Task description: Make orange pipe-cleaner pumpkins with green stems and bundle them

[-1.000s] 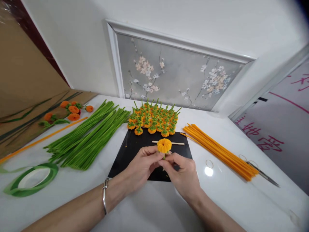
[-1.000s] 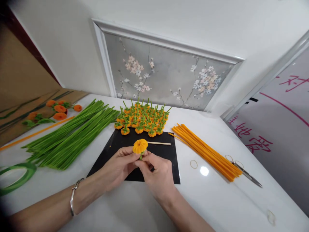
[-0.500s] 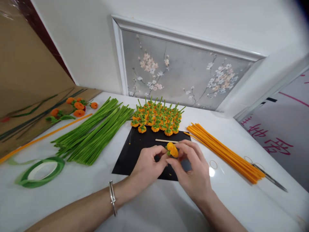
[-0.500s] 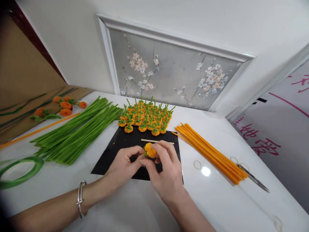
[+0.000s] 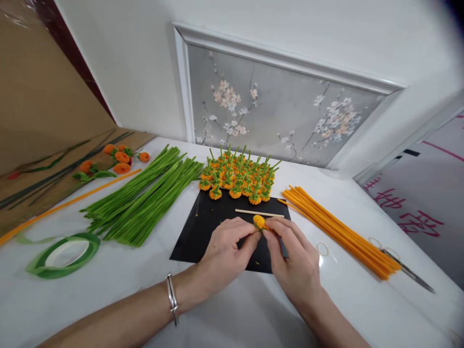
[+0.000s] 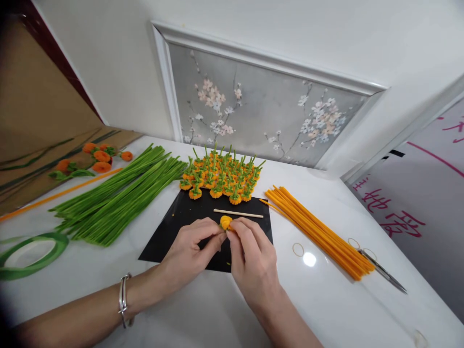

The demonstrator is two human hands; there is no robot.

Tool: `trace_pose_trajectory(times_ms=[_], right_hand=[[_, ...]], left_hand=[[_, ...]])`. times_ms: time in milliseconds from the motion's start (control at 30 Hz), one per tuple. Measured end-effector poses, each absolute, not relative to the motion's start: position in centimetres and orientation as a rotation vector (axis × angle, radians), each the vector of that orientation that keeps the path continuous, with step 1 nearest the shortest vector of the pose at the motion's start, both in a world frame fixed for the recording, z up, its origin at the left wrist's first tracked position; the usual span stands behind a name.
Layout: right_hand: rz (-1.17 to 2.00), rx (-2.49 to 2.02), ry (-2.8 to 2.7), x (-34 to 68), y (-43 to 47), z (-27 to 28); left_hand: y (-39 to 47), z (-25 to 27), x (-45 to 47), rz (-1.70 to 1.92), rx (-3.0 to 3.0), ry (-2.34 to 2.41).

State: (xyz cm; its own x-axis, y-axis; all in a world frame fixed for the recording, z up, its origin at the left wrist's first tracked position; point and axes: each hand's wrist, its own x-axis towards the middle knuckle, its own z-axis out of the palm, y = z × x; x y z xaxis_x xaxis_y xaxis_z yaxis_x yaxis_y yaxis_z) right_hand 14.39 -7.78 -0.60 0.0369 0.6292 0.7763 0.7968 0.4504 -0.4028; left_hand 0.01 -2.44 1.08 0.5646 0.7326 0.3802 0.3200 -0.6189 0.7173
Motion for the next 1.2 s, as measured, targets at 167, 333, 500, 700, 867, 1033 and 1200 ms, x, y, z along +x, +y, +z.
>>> trace_pose_trajectory(times_ms=[167, 333, 500, 700, 867, 1033, 1200], right_hand=[[-0.16, -1.278, -1.631, 14.9, -7.9, -0.3], [-0.135, -1.328, -1.576, 15.4, -7.9, -0.3], [-0.052, -1.345, -1.544, 15.6, -8.0, -0.7], [0.122, -1.42, -1.512, 15.8, -7.9, -1.3], [0.067, -1.391, -1.614, 16.1, -8.0, -1.5], [0.08, -1.423, -1.615, 16.0, -8.0, -1.7], [-0.04, -1.397, -1.608, 15.8, -7.9, -1.5]], left_hand=[[-2.2, 1.0, 0.1, 0.899, 1.886, 0.816], [-2.0, 1.0, 0.2, 0.871, 1.649, 0.849], [-1.4, 0.5, 0.2, 0.816, 1.424, 0.799], [-1.4, -0.1, 0.3, 0.762, 1.286, 0.779], [-2.0, -0.1, 0.1, 0.692, 1.499, 0.71], [-2.2, -0.1, -0.4, 0.622, 1.732, 0.73], [-2.4, 0.0, 0.0, 0.693, 1.621, 0.706]])
